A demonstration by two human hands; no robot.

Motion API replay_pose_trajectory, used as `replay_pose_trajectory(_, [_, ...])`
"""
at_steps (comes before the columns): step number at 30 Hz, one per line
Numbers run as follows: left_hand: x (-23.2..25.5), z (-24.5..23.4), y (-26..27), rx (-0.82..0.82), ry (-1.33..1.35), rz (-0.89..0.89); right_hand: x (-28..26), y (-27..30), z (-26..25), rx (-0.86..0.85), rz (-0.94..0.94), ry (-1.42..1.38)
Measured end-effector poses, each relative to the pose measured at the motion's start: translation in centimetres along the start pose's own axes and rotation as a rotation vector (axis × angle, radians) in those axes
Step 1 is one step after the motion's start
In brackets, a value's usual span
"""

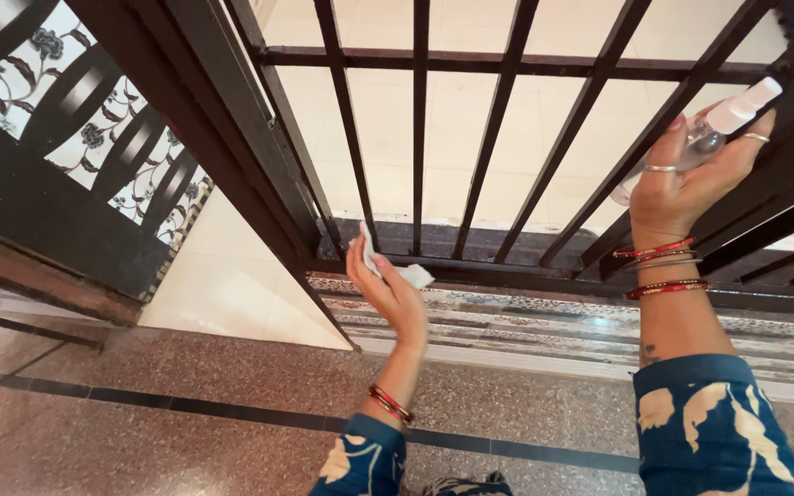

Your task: The person sprays a liquid cleaner onto a dark metal railing and wipes it with a white cloth. They repeatedly spray and wipe the horizontal bars of the railing, moving along the length of the structure.

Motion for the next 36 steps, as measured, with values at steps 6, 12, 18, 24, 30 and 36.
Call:
replay_pose_trajectory(6, [7.8, 5.4, -3.8, -0.25, 0.403, -0.016, -1.8, -0.4, 0.3, 0.018, 0.023, -0.064])
replay_pose_trajectory(12, [13.9, 7.6, -10.4, -0.335, 0.367, 0.131, -1.2, -0.1, 0.1, 0.036, -0.003, 0.028])
replay_pose_trajectory(18, [9.2, 7.4, -8.4, -0.408, 0.26, 0.115, 0.0, 0.2, 0.1, 0.036, -0.011, 0.034])
replay_pose_trajectory(24, [2.2, 5.2, -3.4, -0.556, 0.117, -0.046, -0.2, 0.1, 0.1, 0.023, 0.003, -0.03])
replay_pose_trajectory(30, [-0.1, 3.0, 0.3, -0.52, 0.071, 0.012, -0.6, 0.0, 0.1, 0.038, -0.007, 0.005])
replay_pose_trajectory(36, [5.4, 3.4, 3.5, -0.146, 0.229, 0.191, -0.9, 0.0, 0.4, 0.061, 0.027, -0.059])
Point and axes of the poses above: each hand's wrist, its own y-axis away from the middle knuckle, its own z-axis out of the palm, x = y × z, the point moved 3 cm from there along -y, towards the middle knuckle, and after that the axes turned 5 degrees about z, right-handed, at the moved point
